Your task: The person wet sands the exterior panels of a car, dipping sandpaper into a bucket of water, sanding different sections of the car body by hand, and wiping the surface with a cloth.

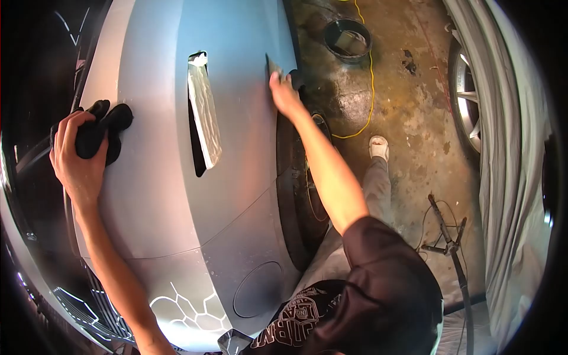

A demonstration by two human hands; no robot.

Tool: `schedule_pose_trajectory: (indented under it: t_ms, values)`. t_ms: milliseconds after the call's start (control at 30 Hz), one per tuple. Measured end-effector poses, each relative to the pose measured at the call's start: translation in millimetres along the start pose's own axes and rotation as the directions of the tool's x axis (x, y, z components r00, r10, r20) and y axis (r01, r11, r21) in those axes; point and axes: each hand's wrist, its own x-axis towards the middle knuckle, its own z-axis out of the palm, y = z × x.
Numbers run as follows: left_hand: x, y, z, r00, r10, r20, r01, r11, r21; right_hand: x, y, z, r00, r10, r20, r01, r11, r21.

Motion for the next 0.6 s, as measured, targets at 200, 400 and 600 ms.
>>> schedule_pose_trajectory:
  t_ms: [200, 400, 600]
  values:
    - [0.0, -2.9, -0.1, 1.0, 0.007, 0.009, -0.007, 1.0, -0.027, -203.0, 3.2, 25.7, 0.971, -0.219, 0.098, 0.229, 0.968, -0.104]
    - [-1.2, 0.3, -0.3, 0.999, 0.032, -0.033, -0.031, 0.998, 0.05, -65.2, 0.5, 7.0, 0.979, -0.2, -0.04, 0.188, 0.961, -0.203]
    - [-9.0, 3.7, -9.9, 0.989, 0.135, -0.066, -0.141, 0.986, -0.087, -85.0, 15.1, -106.4, 0.959, -0.003, -0.282, 0.039, 0.992, 0.121]
